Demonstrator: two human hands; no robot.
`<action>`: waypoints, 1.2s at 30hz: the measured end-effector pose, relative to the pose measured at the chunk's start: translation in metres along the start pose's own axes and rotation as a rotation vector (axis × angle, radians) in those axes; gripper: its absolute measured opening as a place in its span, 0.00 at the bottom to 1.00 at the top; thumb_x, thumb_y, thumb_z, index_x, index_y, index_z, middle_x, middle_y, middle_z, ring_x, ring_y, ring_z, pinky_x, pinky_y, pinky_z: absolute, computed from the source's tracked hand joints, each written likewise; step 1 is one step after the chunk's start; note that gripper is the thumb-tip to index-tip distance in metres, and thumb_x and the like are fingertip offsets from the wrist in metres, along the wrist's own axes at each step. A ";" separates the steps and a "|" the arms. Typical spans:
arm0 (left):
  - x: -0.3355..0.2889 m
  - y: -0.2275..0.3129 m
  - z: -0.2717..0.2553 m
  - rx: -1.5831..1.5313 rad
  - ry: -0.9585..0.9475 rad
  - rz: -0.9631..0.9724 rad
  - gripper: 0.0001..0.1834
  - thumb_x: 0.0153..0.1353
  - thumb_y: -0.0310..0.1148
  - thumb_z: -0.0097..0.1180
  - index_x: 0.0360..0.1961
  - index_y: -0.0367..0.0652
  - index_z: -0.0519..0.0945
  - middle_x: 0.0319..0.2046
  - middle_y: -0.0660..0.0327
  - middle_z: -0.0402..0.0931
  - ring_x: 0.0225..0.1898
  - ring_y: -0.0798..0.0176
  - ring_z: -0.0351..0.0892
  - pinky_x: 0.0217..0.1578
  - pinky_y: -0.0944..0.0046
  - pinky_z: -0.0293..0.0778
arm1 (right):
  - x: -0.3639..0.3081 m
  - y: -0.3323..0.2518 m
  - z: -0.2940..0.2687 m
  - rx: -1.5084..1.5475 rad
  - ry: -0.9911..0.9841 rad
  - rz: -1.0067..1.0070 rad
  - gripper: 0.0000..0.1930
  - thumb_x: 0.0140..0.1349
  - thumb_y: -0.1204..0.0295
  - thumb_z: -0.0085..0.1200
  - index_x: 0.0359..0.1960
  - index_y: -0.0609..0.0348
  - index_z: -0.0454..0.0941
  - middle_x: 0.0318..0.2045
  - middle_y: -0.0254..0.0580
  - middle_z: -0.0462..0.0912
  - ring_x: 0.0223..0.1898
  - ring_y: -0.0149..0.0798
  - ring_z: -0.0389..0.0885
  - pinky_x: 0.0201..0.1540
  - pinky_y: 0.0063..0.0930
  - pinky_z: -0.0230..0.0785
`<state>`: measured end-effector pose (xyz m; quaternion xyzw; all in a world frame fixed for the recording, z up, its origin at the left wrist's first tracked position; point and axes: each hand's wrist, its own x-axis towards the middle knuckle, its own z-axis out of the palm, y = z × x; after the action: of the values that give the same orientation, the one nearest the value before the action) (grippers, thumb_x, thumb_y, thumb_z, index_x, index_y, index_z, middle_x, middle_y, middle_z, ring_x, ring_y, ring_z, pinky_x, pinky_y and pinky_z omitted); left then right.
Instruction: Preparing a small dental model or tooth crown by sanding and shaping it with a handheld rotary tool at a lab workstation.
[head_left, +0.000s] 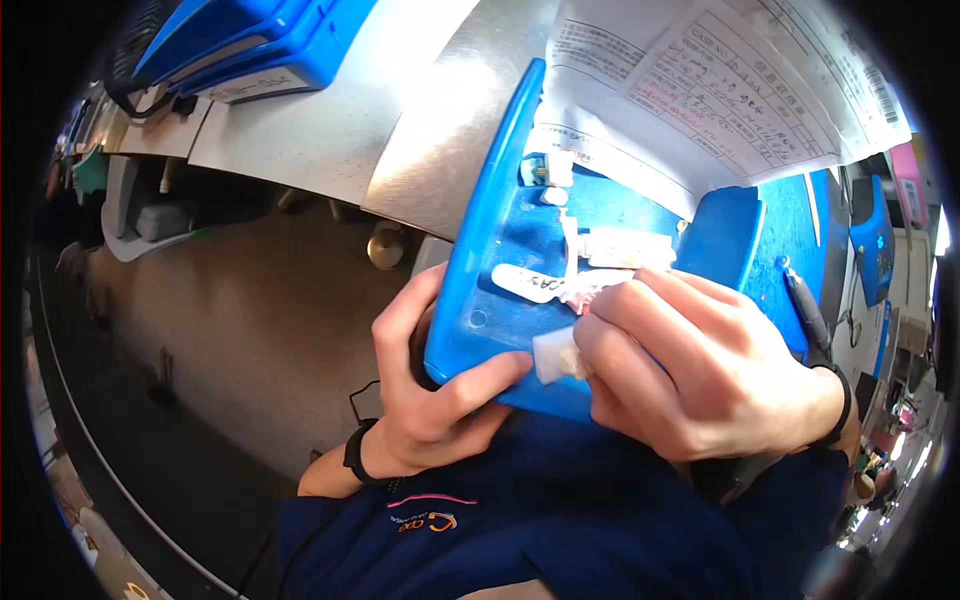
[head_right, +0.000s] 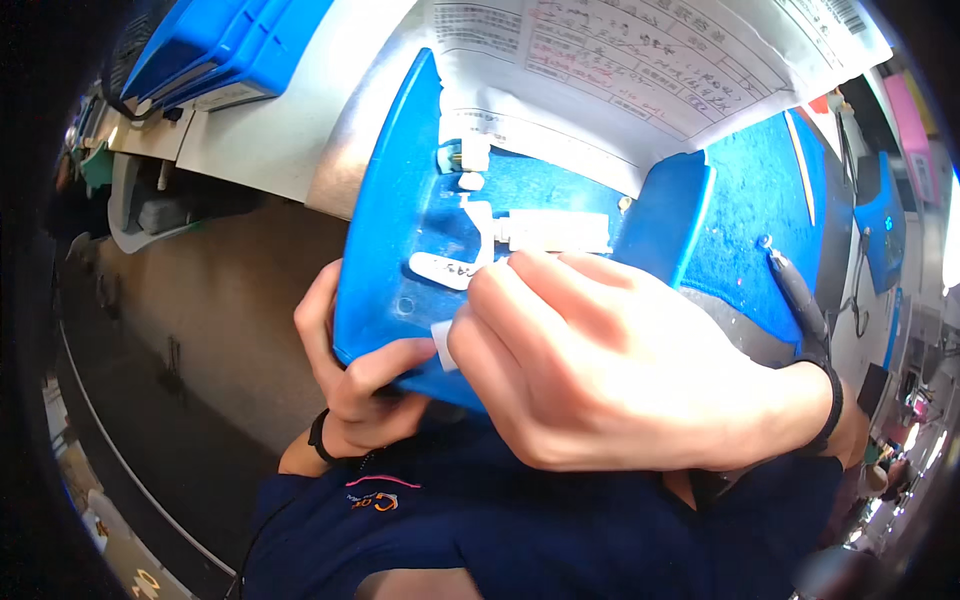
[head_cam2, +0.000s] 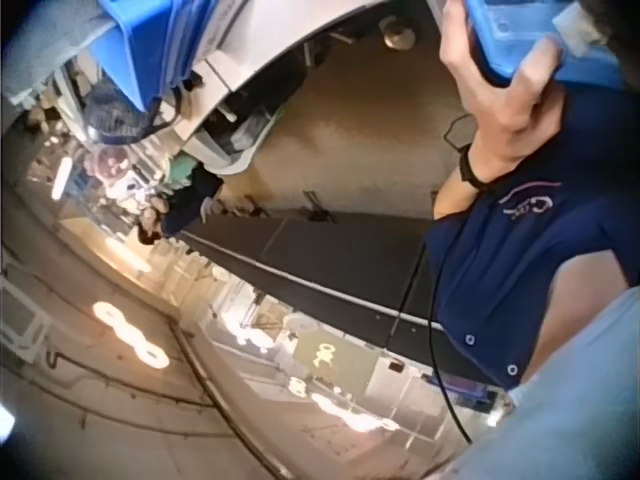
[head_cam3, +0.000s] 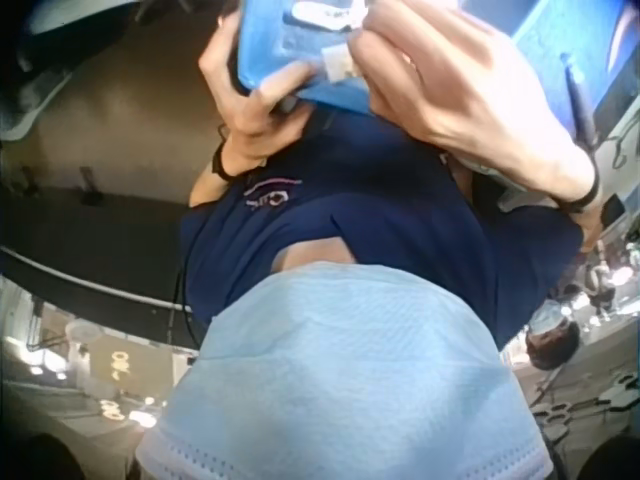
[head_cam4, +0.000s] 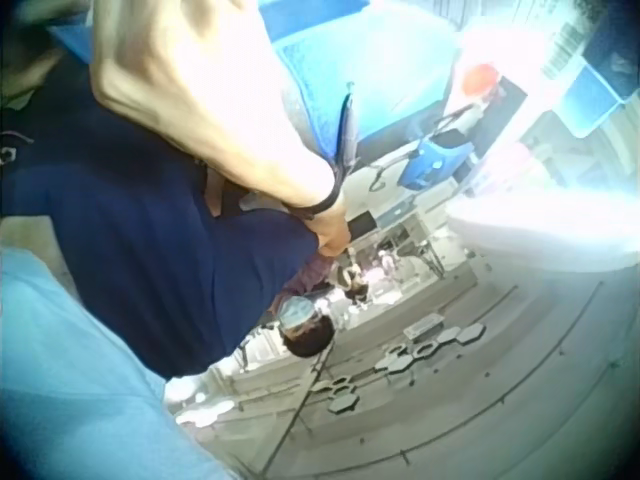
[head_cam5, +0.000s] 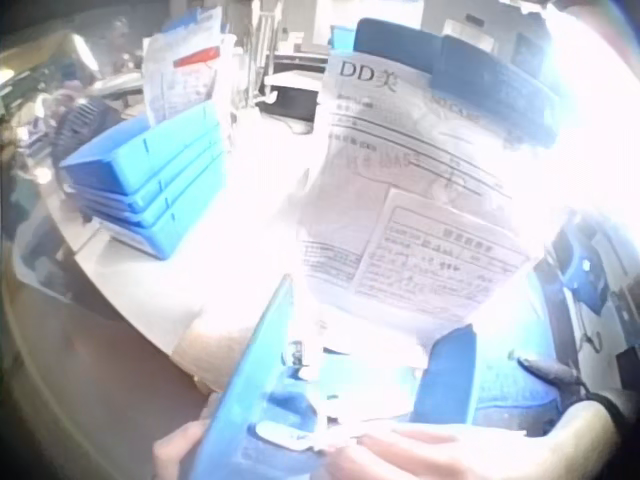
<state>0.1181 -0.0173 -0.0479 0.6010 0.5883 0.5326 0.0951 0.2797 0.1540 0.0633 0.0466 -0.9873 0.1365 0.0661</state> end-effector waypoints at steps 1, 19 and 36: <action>-0.001 -0.001 0.001 0.017 0.009 0.006 0.32 0.37 0.17 0.75 0.47 0.56 0.86 0.66 0.39 0.56 0.63 0.37 0.72 0.57 0.52 0.78 | 0.001 0.001 0.001 0.012 -0.063 0.016 0.14 0.41 0.78 0.61 0.33 0.69 0.77 0.29 0.45 0.73 0.28 0.42 0.78 0.31 0.34 0.78; -0.006 -0.003 0.000 0.092 0.056 -0.010 0.30 0.38 0.19 0.76 0.45 0.58 0.85 0.64 0.36 0.60 0.62 0.35 0.71 0.54 0.51 0.79 | 0.012 -0.002 0.016 -0.410 -0.016 -0.027 0.11 0.38 0.72 0.56 0.23 0.67 0.74 0.25 0.39 0.69 0.26 0.35 0.72 0.29 0.24 0.71; -0.005 -0.003 -0.009 0.006 -0.006 -0.005 0.30 0.40 0.21 0.68 0.49 0.51 0.83 0.67 0.37 0.60 0.66 0.33 0.68 0.61 0.44 0.72 | 0.034 0.022 0.015 -0.396 0.057 -0.168 0.09 0.51 0.70 0.58 0.22 0.58 0.71 0.25 0.35 0.68 0.28 0.33 0.75 0.30 0.26 0.72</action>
<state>0.1115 -0.0249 -0.0488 0.6014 0.5911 0.5288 0.0967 0.2423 0.1689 0.0482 0.1107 -0.9853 -0.0647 0.1130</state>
